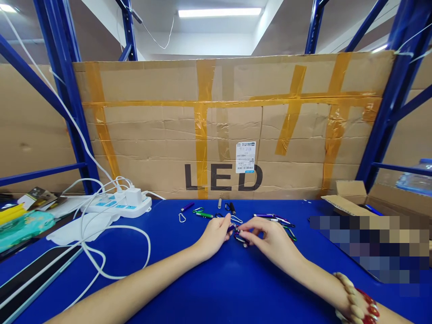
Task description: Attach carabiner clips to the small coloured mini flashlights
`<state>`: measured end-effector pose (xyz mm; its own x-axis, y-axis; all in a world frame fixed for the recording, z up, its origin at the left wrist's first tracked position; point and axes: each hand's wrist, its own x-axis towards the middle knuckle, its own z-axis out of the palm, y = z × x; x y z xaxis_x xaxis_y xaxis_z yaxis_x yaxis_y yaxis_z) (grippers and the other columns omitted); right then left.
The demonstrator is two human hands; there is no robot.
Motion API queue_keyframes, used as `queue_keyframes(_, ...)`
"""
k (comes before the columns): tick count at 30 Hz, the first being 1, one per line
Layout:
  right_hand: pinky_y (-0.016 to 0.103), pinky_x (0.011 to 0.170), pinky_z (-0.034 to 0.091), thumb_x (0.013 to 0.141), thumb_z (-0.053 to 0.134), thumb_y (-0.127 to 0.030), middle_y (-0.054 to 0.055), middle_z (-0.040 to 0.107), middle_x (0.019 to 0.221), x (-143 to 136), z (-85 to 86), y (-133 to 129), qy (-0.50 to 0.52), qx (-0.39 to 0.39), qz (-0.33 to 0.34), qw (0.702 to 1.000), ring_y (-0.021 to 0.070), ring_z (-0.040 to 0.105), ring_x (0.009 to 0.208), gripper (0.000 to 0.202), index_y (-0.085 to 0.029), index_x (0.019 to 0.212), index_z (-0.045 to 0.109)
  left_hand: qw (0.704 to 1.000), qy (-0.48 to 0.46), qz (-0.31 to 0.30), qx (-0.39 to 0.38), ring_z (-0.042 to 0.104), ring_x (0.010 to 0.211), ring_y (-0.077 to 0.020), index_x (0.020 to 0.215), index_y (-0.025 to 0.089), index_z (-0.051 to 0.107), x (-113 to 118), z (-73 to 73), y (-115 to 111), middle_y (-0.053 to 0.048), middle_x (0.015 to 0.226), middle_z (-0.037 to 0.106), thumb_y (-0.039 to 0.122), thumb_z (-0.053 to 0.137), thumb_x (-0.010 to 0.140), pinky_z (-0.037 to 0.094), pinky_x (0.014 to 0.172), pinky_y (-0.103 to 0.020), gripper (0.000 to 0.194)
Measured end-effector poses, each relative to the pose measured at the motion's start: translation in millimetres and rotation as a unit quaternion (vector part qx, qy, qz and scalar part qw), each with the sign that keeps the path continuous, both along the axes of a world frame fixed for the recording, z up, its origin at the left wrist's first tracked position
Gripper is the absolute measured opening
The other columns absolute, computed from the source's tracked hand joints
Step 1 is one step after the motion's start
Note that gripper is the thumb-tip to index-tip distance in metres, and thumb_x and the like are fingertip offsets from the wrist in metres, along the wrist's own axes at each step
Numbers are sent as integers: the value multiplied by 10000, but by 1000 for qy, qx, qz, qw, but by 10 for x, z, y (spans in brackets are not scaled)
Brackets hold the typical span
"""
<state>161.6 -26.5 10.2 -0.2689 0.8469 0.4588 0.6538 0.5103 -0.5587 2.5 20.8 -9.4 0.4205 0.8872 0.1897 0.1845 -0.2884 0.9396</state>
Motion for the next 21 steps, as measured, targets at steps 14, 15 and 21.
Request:
queue_keyframes(14,238,576,489,829,506,-291,39,665,784,-10,-27,-25,8,160,18,987,131,602,648,199,-198,817,682,989,64,-54,124,366,502,-89,715,197,338,-31,-97,-13,50,597,369,500,203,890,295,492,-216,375)
queue_keyframes(15,246,611,496,829,511,-287,37,668,774,-6,-30,-22,9,161,28,986,135,608,666,197,-201,800,685,990,59,-53,118,369,500,-86,717,198,335,-31,-97,-15,50,605,372,503,207,889,299,491,-213,372)
queue_keyframes(21,243,593,505,826,522,-296,37,666,740,-2,-30,-20,9,135,42,990,130,609,626,195,-196,798,687,994,29,-60,85,345,460,-73,712,198,318,-25,-33,-58,63,592,348,542,235,862,290,466,-209,385)
